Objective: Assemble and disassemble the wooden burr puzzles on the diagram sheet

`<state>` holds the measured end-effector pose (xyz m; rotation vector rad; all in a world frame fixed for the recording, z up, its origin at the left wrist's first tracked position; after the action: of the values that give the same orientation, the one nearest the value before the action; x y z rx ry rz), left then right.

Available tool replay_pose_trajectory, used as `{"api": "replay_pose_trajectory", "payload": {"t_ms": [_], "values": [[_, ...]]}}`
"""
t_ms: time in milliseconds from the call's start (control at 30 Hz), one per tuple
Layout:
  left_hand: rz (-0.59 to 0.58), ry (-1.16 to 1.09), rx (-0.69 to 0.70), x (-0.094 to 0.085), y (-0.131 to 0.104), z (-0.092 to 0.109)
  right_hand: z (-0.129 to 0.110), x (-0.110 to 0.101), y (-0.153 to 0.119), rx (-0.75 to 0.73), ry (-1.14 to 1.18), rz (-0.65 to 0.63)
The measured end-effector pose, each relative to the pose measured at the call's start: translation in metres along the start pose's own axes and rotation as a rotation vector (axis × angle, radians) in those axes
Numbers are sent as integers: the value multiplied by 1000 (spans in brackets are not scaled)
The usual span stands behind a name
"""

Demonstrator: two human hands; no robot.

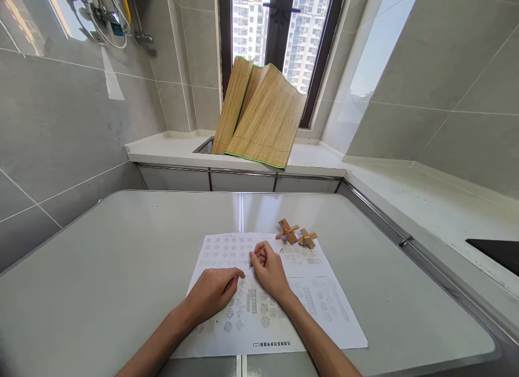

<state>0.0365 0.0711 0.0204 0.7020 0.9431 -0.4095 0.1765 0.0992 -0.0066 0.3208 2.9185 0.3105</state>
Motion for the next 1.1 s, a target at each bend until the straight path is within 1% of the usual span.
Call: {"api": "replay_pose_trajectory", "payload": {"t_ms": [100, 267, 367, 500, 567, 700, 867, 967, 1100], "values": [[3, -7, -3, 0, 0, 0, 4, -7, 4, 37, 95, 53], [11, -11, 6, -1, 1, 1, 2, -31, 8, 22, 110, 205], [17, -10, 6, 0, 0, 0, 3, -49, 9, 16, 187, 323], [23, -9, 9, -1, -1, -1, 14, -74, 10, 56, 313, 511], [23, -8, 7, -1, -1, -1, 19, -82, 10, 65, 342, 568], [15, -7, -2, -1, -1, -1, 26, -98, 10, 77, 335, 650], [9, -20, -15, -2, -1, 0, 43, -115, 10, 150, 360, 724], [9, -26, -14, -2, -1, 0, 53, -119, 11, 173, 426, 737], [15, -15, -15, -3, -1, 1, 60, -117, 16, 186, 468, 720]]}}
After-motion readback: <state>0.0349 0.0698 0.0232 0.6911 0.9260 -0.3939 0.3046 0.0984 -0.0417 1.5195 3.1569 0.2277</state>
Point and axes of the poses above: each hand's wrist, its own y-axis towards the middle knuckle, its own x-axis out of the palm, z = x × y, the point moved 10 cm from there along y, towards the middle knuckle, and after that the axes turned 8 degrees about z, right-handed, at the moved point
